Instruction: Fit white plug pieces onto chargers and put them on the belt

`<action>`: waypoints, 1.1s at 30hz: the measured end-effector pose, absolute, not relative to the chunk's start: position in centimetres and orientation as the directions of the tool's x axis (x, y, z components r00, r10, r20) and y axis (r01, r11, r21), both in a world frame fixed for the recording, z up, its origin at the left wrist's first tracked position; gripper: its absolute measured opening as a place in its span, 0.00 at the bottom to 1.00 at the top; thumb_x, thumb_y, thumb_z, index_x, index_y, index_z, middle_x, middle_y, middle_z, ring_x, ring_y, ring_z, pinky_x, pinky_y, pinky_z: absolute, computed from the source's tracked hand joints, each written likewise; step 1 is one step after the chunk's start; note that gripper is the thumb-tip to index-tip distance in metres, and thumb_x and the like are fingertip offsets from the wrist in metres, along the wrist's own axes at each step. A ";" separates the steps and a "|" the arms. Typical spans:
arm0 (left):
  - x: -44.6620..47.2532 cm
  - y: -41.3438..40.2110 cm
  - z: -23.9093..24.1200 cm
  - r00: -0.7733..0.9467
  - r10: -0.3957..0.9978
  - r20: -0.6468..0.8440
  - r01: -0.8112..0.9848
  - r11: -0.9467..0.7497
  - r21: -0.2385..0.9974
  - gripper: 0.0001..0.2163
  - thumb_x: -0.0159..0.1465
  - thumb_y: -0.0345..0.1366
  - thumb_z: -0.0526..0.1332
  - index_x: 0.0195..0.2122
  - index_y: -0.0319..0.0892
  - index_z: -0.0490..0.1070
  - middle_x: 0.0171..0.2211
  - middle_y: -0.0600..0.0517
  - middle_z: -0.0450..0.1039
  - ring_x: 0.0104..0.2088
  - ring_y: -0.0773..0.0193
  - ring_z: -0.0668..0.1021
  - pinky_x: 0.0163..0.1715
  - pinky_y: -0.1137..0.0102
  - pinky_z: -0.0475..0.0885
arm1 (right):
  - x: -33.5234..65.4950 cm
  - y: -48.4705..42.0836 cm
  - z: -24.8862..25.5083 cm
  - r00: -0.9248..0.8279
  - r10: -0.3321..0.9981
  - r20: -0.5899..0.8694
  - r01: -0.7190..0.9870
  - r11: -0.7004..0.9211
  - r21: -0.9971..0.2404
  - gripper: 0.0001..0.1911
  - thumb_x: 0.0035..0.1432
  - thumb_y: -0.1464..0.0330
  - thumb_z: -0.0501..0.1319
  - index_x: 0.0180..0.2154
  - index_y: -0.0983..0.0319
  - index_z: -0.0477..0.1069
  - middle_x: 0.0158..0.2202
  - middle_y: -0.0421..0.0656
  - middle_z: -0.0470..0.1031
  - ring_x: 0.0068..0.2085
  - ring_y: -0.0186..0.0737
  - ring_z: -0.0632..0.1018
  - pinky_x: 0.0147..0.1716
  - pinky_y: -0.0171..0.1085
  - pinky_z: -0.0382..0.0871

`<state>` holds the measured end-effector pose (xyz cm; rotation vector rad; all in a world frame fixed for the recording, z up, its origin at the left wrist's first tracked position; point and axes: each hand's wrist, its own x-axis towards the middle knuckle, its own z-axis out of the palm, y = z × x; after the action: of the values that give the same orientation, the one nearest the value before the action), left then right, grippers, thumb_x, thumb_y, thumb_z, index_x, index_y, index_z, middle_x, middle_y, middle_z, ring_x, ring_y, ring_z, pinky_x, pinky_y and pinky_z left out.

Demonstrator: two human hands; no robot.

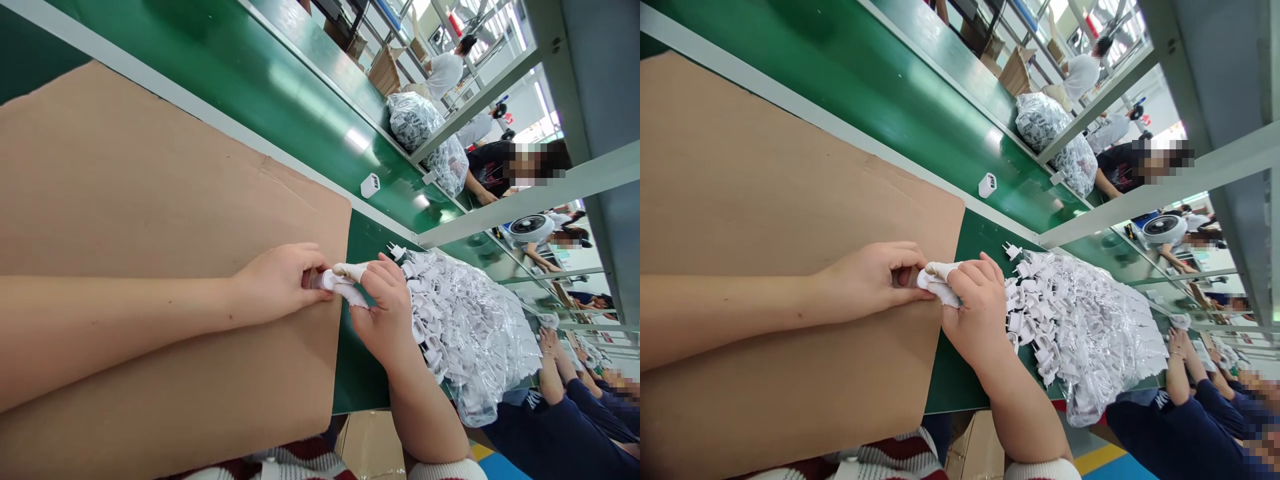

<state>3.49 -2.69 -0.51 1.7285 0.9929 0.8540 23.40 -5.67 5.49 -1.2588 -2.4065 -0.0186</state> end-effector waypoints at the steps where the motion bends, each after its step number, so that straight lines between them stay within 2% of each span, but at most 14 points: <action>1: 3.5 -2.7 -0.5 0.428 0.896 0.116 0.243 -0.237 0.941 0.15 0.59 0.49 0.67 0.27 0.43 0.71 0.29 0.54 0.69 0.28 0.63 0.72 0.26 0.68 0.65 | 23.4 -5.7 5.5 -0.501 0.783 0.370 0.795 0.585 -0.162 0.09 0.60 0.76 0.59 0.37 0.57 0.75 0.31 0.39 0.78 0.38 0.41 0.78 0.61 0.48 0.67; 7: 3.7 -2.9 -0.4 0.416 0.902 0.116 0.244 -0.234 0.941 0.15 0.58 0.49 0.67 0.26 0.43 0.70 0.28 0.54 0.68 0.27 0.64 0.71 0.26 0.68 0.64 | 23.1 -5.9 5.8 -0.534 0.751 0.388 0.800 0.597 -0.056 0.11 0.54 0.79 0.58 0.34 0.57 0.72 0.30 0.39 0.76 0.37 0.41 0.78 0.58 0.42 0.68; 12: 3.6 -2.9 -0.3 0.417 0.900 0.124 0.242 -0.241 0.940 0.15 0.58 0.49 0.67 0.27 0.43 0.70 0.29 0.53 0.69 0.27 0.64 0.71 0.27 0.68 0.64 | 23.0 -5.7 6.2 -0.552 0.749 0.366 0.796 0.604 -0.037 0.12 0.53 0.79 0.57 0.34 0.56 0.72 0.28 0.37 0.75 0.33 0.39 0.76 0.61 0.41 0.67; 18: 3.6 -2.8 -0.3 0.429 0.895 0.124 0.247 -0.248 0.937 0.13 0.59 0.47 0.67 0.28 0.43 0.71 0.30 0.53 0.69 0.28 0.64 0.72 0.28 0.68 0.65 | 23.0 -5.3 6.3 -0.553 0.759 0.344 0.802 0.597 -0.028 0.10 0.52 0.78 0.57 0.31 0.57 0.70 0.27 0.37 0.75 0.32 0.39 0.76 0.61 0.42 0.67; 23: 3.6 -2.9 -0.3 0.423 0.896 0.138 0.271 -0.271 0.924 0.12 0.60 0.46 0.67 0.30 0.43 0.74 0.31 0.53 0.70 0.29 0.63 0.73 0.29 0.68 0.65 | 23.3 -5.1 5.4 -0.536 0.758 0.372 0.781 0.613 -0.123 0.12 0.52 0.78 0.58 0.35 0.56 0.73 0.28 0.37 0.76 0.32 0.39 0.77 0.64 0.44 0.66; 30: 4.2 -3.7 -0.7 0.363 0.916 0.173 0.366 -0.311 0.877 0.18 0.61 0.53 0.65 0.26 0.43 0.70 0.28 0.53 0.69 0.28 0.63 0.72 0.28 0.68 0.66 | 23.2 -5.8 4.3 -0.438 0.824 0.359 0.800 0.539 -0.262 0.10 0.51 0.76 0.59 0.34 0.56 0.73 0.32 0.38 0.79 0.37 0.39 0.80 0.65 0.44 0.65; 33: 4.5 -4.1 -0.9 0.366 0.918 0.149 0.383 -0.295 0.875 0.19 0.63 0.56 0.64 0.33 0.44 0.73 0.28 0.53 0.70 0.27 0.62 0.73 0.28 0.68 0.68 | 23.4 -5.6 4.1 -0.409 0.856 0.316 0.793 0.505 -0.341 0.10 0.49 0.77 0.60 0.33 0.57 0.73 0.33 0.38 0.79 0.38 0.39 0.80 0.66 0.45 0.64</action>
<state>4.48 -4.14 -0.88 1.8502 1.1351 0.8699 23.43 -5.56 4.13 -1.3557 -2.3024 0.1893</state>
